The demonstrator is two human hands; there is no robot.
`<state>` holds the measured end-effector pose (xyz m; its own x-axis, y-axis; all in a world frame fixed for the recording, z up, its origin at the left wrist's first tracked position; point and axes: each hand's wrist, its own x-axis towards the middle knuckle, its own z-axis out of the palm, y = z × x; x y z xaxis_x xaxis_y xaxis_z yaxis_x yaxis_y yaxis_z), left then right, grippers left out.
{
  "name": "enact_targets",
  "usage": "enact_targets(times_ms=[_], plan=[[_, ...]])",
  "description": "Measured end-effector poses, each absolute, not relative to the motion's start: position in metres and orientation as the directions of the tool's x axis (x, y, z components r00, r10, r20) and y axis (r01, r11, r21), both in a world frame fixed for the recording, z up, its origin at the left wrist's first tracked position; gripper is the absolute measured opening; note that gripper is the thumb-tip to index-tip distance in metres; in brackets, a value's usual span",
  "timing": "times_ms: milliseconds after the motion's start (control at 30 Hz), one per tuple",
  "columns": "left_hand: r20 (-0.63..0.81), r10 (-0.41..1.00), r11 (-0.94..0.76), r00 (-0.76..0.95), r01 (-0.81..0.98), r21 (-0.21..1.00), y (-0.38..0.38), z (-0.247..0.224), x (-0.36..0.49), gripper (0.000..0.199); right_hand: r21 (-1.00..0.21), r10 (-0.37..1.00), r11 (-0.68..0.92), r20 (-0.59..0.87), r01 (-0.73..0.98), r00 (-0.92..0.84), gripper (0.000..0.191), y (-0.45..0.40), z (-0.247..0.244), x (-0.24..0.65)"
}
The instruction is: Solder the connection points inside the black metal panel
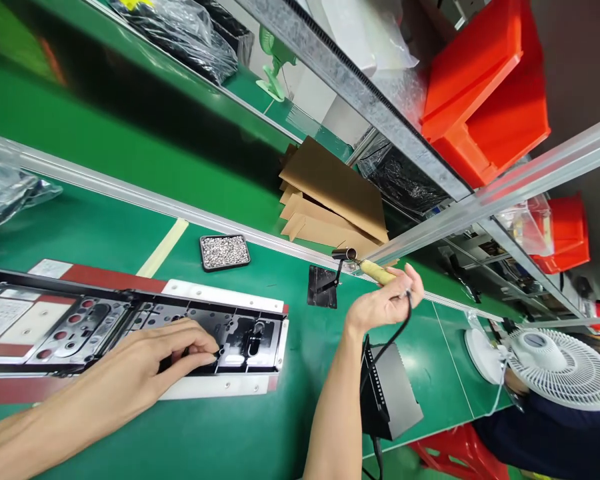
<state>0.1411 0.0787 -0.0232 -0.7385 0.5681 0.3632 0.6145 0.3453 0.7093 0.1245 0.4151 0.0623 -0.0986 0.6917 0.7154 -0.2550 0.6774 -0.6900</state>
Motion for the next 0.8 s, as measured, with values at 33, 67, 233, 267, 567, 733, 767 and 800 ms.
enact_targets(times_ms=[33, 67, 233, 267, 567, 733, 767, 800], plan=[[0.377, 0.556, 0.328, -0.741, 0.612, 0.719, 0.082, -0.022, 0.143, 0.055, -0.671, 0.693, 0.686, 0.720, -0.281, -0.027, 0.026, 0.413, 0.072, 0.128], [0.398, 0.550, 0.315, -0.734, 0.624, 0.715, 0.085, -0.020, 0.144, 0.056, -0.651, 0.690, 0.695, 0.723, -0.304, 0.032, 0.025, 0.411, 0.082, 0.132], [0.470, 0.564, 0.281, -0.680, 0.692, 0.665, 0.096, -0.017, 0.146, 0.055, -0.590, 0.704, 0.645, 0.706, -0.485, 0.079, 0.033, 0.391, 0.119, 0.156], [0.474, 0.569, 0.276, -0.672, 0.699, 0.659, 0.097, -0.018, 0.145, 0.054, -0.574, 0.708, 0.621, 0.703, -0.533, 0.067, 0.033, 0.387, 0.124, 0.160], [0.225, 0.784, 0.293, -0.579, 0.663, 0.688, 0.086, -0.026, 0.136, 0.048, -0.589, 0.786, 0.438, 0.617, -0.679, -0.028, 0.039, 0.353, 0.143, 0.174], [0.374, 0.697, 0.305, -0.612, 0.725, 0.617, 0.081, -0.031, 0.139, 0.036, -0.640, 0.778, 0.394, 0.615, -0.660, -0.132, 0.054, 0.337, 0.139, 0.176], [0.370, 0.690, 0.326, -0.622, 0.723, 0.609, 0.078, -0.032, 0.139, 0.032, -0.650, 0.764, 0.385, 0.623, -0.655, -0.168, 0.054, 0.335, 0.137, 0.177], [0.359, 0.694, 0.344, -0.624, 0.725, 0.596, 0.073, -0.035, 0.139, 0.029, -0.660, 0.750, 0.365, 0.627, -0.656, -0.213, 0.054, 0.333, 0.136, 0.178]])
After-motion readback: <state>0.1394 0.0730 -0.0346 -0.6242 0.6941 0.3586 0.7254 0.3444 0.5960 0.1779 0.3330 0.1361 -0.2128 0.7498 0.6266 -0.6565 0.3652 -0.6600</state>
